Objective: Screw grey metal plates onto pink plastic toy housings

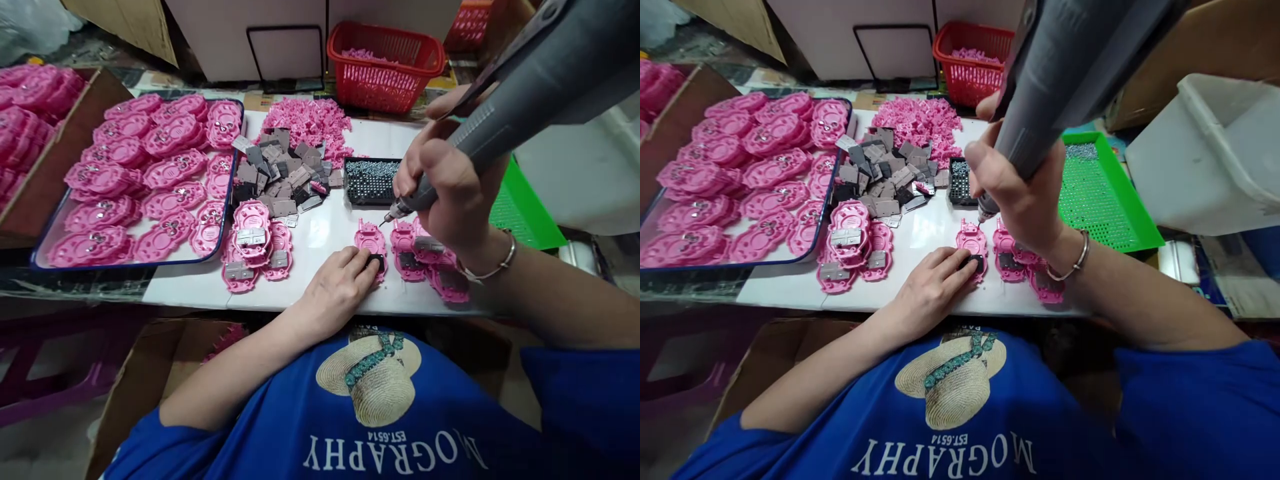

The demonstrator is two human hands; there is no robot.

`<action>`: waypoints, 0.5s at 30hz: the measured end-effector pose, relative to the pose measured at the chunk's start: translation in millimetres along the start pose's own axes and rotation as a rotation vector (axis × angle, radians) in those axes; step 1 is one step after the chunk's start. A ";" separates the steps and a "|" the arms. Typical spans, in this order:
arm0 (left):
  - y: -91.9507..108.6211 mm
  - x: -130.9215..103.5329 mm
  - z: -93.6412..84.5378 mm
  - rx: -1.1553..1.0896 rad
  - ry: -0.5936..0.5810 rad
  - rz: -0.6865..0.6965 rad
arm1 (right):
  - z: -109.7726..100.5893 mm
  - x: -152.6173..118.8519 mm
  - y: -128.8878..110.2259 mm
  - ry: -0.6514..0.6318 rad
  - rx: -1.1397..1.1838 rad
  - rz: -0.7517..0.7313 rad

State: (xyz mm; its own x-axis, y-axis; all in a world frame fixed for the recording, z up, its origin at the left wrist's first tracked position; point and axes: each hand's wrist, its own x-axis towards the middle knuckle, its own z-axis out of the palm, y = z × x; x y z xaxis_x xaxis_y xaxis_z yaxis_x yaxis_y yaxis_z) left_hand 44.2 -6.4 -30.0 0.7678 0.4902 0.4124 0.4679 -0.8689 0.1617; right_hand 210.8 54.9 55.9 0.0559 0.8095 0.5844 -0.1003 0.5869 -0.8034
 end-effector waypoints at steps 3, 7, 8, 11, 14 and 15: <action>-0.1 -0.1 0.4 0.003 0.001 0.003 | -0.3 -7.6 9.1 -0.001 -0.050 0.021; 0.7 0.2 -0.2 -0.002 0.002 0.005 | -4.1 -9.2 19.7 -0.012 -0.186 0.049; 0.9 0.3 -0.4 -0.002 -0.002 0.005 | -4.6 -9.4 21.2 -0.020 -0.197 0.048; 0.9 0.5 -0.7 -0.004 -0.019 0.001 | -3.9 -10.9 22.6 -0.039 -0.138 0.032; 0.5 0.6 -0.6 -0.016 -0.035 -0.001 | -1.1 -13.0 22.0 -0.044 -0.081 0.068; 0.4 0.7 -0.7 -0.023 -0.037 0.000 | -0.3 -13.6 22.3 -0.041 -0.073 0.077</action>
State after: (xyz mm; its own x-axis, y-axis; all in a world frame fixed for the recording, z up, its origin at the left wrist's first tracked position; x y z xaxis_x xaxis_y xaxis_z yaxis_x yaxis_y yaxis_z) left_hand 44.6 -6.5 -29.1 0.7836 0.4920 0.3794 0.4582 -0.8700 0.1820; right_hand 208.1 57.0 30.1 0.0103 0.8521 0.5233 -0.0300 0.5233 -0.8516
